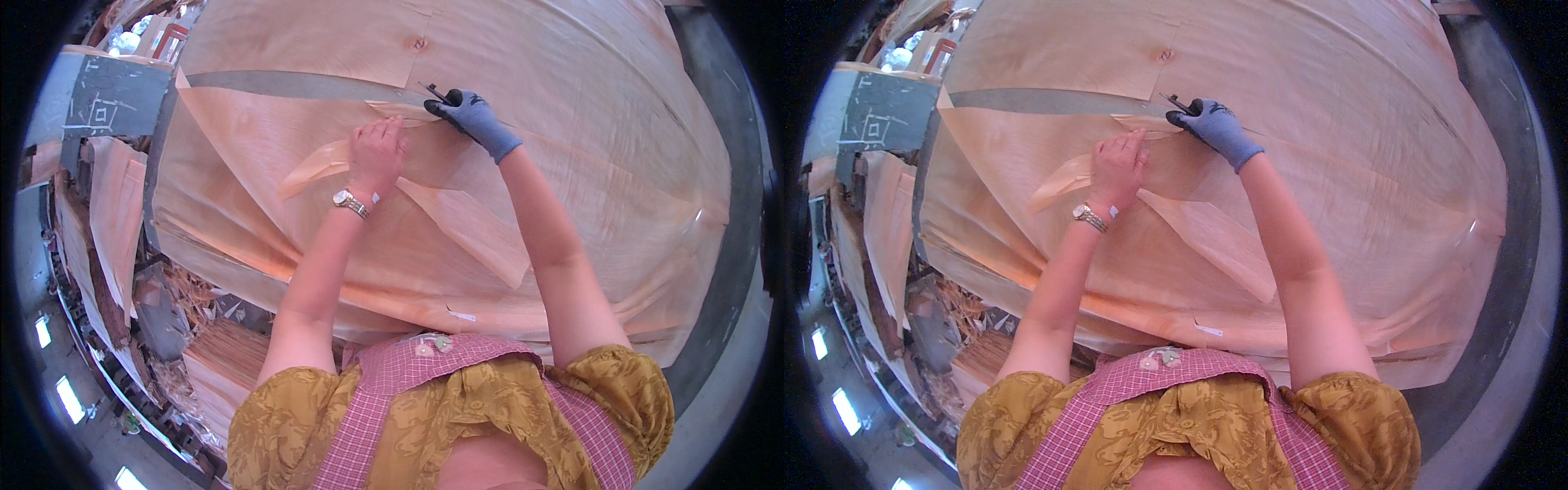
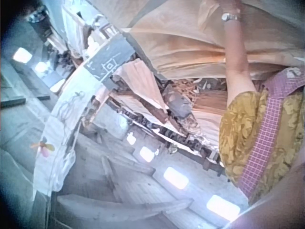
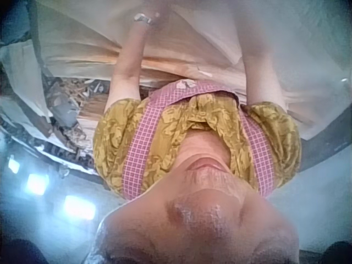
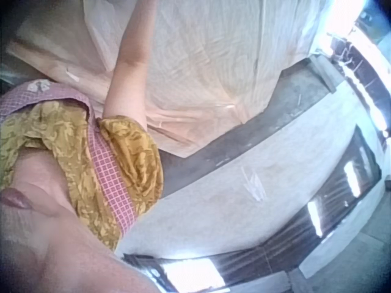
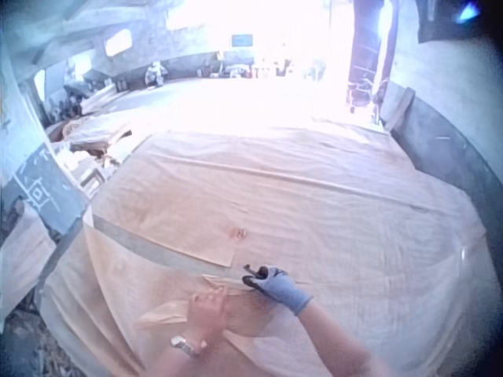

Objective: The person applies tape to cracks in large sheets of wood veneer and uses a knife to cut and remove damaged sections, replacing them with patches from other veneer sheets.

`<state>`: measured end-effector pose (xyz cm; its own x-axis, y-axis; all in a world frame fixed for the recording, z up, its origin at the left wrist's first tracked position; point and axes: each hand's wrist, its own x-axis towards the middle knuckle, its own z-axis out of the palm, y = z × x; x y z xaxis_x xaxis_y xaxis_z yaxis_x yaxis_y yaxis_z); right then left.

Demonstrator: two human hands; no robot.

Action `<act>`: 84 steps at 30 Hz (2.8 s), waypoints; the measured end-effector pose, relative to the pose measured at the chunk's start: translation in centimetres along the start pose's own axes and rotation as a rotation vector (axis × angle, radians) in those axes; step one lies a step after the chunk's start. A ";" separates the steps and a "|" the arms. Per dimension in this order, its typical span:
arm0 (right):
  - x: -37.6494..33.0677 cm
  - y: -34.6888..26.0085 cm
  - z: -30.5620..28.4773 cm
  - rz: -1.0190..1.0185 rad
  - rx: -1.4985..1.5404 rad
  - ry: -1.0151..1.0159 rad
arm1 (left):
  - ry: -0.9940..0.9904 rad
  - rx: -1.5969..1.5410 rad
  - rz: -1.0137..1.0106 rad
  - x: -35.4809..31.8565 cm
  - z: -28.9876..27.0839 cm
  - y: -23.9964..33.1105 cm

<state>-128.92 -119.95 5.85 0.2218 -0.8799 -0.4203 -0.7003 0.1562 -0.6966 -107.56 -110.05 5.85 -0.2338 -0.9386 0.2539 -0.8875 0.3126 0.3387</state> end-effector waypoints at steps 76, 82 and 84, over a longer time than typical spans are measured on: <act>-25.9 2.1 2.7 -0.018 -0.236 0.192 | -0.187 -0.278 -0.143 0.6 -3.8 -3.7; -29.2 5.0 3.6 0.145 -0.363 0.166 | -0.185 0.129 0.109 -2.8 -7.6 -6.1; -29.2 5.1 3.6 0.155 -0.339 0.184 | -0.321 0.164 0.093 -2.4 -8.3 -6.5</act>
<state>-136.53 -91.85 12.51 -0.0077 -0.9278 -0.3730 -0.9065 0.1639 -0.3890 -97.94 -108.61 10.57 -0.4056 -0.9136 -0.0291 -0.9024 0.3952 0.1716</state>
